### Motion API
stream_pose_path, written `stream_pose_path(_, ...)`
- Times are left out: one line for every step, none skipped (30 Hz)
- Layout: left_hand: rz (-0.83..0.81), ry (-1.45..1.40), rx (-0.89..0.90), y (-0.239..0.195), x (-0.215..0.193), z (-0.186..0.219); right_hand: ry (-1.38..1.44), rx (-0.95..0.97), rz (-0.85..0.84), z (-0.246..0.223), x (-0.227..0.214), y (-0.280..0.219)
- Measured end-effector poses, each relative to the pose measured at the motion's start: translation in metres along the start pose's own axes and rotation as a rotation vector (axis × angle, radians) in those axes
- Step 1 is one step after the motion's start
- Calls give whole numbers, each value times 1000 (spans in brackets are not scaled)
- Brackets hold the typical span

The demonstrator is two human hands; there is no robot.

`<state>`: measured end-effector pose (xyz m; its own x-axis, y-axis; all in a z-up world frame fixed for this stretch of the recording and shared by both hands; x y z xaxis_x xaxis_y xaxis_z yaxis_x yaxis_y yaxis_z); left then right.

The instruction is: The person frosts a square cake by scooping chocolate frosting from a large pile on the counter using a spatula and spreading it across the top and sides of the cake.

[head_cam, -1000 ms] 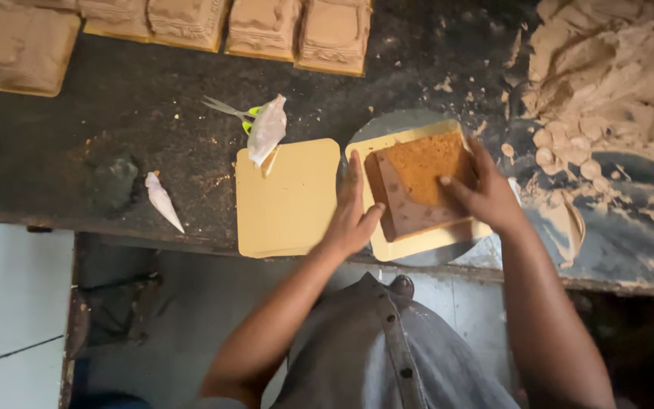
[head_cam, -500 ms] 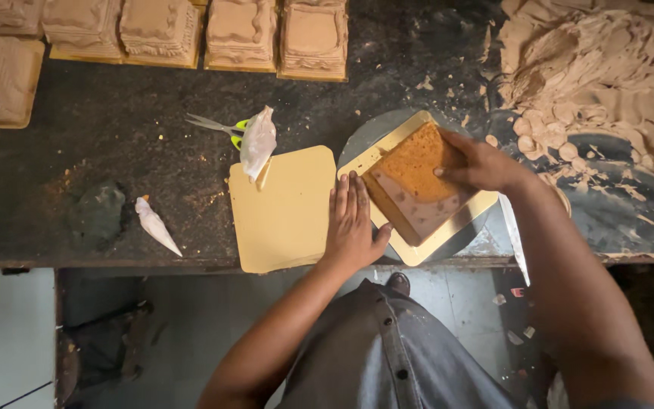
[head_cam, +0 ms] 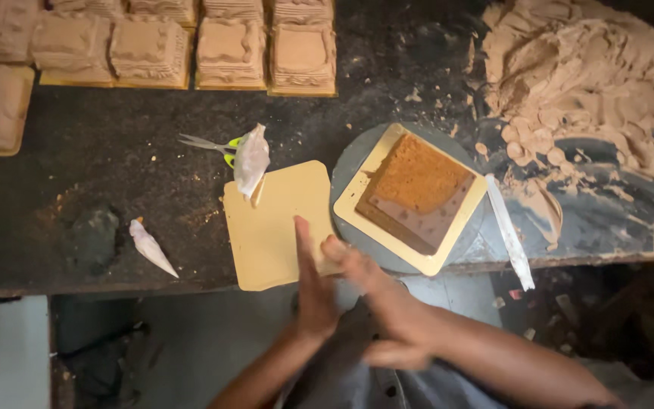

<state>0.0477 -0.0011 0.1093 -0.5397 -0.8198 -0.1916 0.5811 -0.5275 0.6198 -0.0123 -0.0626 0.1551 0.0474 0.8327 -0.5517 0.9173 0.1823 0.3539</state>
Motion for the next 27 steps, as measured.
stream_pose_path(23,-99,-73,-11,-5,9,-466,-109,-21,4,15,3)
stream_pose_path(42,-202,-149,-24,-13,16,-463,-5,-68,26,28,3)
stream_pose_path(23,-189,-74,-30,-18,30,-456,98,-115,47,40,1)
stream_pose_path(15,-178,41,-29,-21,35,-470,192,-158,65,39,-1)
stream_pose_path(-9,-114,243,-26,-13,39,91,347,-87,73,37,-12)
stream_pose_path(-55,-7,331,-26,-3,30,665,485,9,65,45,-32)
stream_pose_path(-91,100,419,-26,12,18,1244,588,124,52,52,-50)
stream_pose_path(-130,195,393,-26,22,-1,741,342,157,32,9,-61)
stream_pose_path(-161,215,223,-24,29,-27,226,121,185,4,-34,-82)
stream_pose_path(-189,221,71,-20,37,-51,-51,210,297,15,-71,-106)
stream_pose_path(-204,186,-92,-16,41,-74,-328,303,405,27,-98,-129)
stream_pose_path(-184,155,-101,-12,44,-79,-670,435,590,43,-128,-161)
stream_pose_path(-163,125,-110,-3,46,-86,-924,803,543,82,-148,-203)
stream_pose_path(-121,102,-122,5,48,-89,-968,917,529,115,-165,-233)
stream_pose_path(-161,159,-159,7,55,-91,-1086,1205,253,152,-156,-276)
stream_pose_path(-187,224,-189,13,62,-94,-1186,1469,-38,189,-150,-321)
stream_pose_path(-213,290,-220,19,70,-99,-1194,1428,-54,212,-141,-342)
stream_pose_path(-194,303,-227,22,72,-98,-1200,1384,-75,235,-133,-361)
stream_pose_path(-174,315,-235,22,73,-97,-1198,1216,47,254,-129,-364)
stream_pose_path(-161,336,-262,17,76,-97,-1173,1049,149,263,-125,-372)
stream_pose_path(-137,400,-277,14,80,-99,-1128,1062,214,275,-130,-394)
stream_pose_path(-112,470,-295,11,81,-100,-1076,1071,275,289,-133,-402)
stream_pose_path(-117,463,-251,11,85,-96,-1022,1080,335,297,-140,-408)
stream_pose_path(-111,458,-203,11,87,-89,-849,1158,396,309,-154,-421)
stream_pose_path(-106,454,-155,13,93,-85,-672,1232,451,315,-167,-437)
stream_pose_path(-122,509,-155,4,99,-82,-484,1320,482,314,-167,-460)
stream_pose_path(-141,564,-156,-3,102,-80,-272,1324,476,315,-164,-474)
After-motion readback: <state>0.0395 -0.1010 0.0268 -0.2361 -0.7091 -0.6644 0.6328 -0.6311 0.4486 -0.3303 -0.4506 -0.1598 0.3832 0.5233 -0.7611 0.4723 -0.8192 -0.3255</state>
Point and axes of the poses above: each hand's wrist, its own y-axis towards the middle knuckle, its own x-axis out of the palm, z = x × y, the point moved 10 cm from there along y, towards the middle knuckle, and after that the axes turned 9 degrees about -y, right-handed, at the moved point
